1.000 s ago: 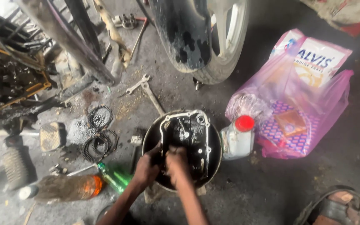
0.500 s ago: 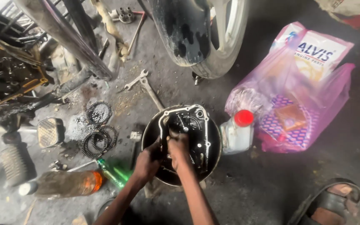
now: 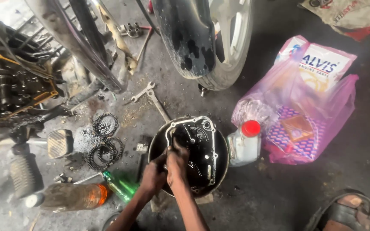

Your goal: Cleaning and repairing a motorcycle engine casing and internal parts.

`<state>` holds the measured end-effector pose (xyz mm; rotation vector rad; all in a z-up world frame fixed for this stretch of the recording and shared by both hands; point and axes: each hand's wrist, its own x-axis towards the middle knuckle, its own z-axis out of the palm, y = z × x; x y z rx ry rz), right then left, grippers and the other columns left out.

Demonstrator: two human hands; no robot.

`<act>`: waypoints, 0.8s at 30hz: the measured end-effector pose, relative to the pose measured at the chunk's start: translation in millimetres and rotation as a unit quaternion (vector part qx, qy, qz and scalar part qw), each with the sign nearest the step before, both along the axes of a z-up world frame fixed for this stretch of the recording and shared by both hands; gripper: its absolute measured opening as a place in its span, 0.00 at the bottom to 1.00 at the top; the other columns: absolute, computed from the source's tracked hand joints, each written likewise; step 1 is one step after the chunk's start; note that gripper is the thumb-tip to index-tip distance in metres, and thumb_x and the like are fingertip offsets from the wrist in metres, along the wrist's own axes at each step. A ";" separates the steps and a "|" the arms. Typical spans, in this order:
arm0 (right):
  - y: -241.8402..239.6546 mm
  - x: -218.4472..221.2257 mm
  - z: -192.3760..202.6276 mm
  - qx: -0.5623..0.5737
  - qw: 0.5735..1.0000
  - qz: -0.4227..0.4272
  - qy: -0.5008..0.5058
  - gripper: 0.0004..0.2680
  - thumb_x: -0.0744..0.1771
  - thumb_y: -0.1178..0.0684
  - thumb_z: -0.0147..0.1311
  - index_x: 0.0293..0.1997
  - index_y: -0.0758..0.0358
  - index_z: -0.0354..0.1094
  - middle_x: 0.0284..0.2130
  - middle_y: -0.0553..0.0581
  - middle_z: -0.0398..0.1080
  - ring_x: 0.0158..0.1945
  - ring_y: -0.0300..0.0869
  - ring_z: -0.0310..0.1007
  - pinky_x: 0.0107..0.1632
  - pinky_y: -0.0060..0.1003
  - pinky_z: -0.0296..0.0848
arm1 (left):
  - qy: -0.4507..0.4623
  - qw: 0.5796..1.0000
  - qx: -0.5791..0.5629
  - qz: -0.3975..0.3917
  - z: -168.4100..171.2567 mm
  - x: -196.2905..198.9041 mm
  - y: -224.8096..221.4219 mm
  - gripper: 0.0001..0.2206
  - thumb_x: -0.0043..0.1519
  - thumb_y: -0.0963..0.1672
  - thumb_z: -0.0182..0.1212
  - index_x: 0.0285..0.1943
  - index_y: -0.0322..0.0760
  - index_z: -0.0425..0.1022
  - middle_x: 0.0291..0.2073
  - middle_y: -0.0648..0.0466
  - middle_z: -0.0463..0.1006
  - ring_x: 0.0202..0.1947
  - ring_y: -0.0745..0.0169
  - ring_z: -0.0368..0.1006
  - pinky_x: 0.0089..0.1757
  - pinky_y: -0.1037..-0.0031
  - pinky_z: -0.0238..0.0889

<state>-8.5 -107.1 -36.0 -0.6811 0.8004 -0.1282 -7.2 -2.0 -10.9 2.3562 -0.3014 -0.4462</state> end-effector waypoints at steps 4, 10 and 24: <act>-9.2 0.0 21.6 0.041 0.999 -0.035 0.001 0.14 0.65 0.65 0.47 0.48 0.53 0.76 0.23 0.45 0.63 0.20 0.30 0.54 0.20 0.29 0.53 | 0.126 0.989 0.033 0.063 33.6 -4.9 -20.3 0.30 0.53 0.38 0.58 0.69 0.46 0.70 0.39 0.39 0.86 0.39 0.41 0.82 0.41 0.59 0.73; -11.5 25.2 -18.8 0.060 0.997 -0.031 0.028 0.09 0.65 0.64 0.46 0.42 0.59 0.72 0.26 0.47 0.65 0.23 0.34 0.57 0.24 0.33 0.57 | -0.007 0.999 0.040 -0.001 6.9 0.0 -9.5 0.33 0.48 0.38 0.64 0.68 0.43 0.69 0.41 0.37 0.82 0.42 0.43 0.82 0.45 0.60 0.72; -9.6 -15.3 29.2 0.011 0.998 0.051 0.026 0.10 0.66 0.60 0.54 0.50 0.64 0.78 0.17 0.45 0.59 0.18 0.34 0.51 0.20 0.33 0.48 | 0.011 0.998 -0.064 -0.018 9.3 2.1 -4.9 0.33 0.46 0.35 0.54 0.67 0.35 0.71 0.47 0.41 0.85 0.47 0.60 0.81 0.49 0.69 0.70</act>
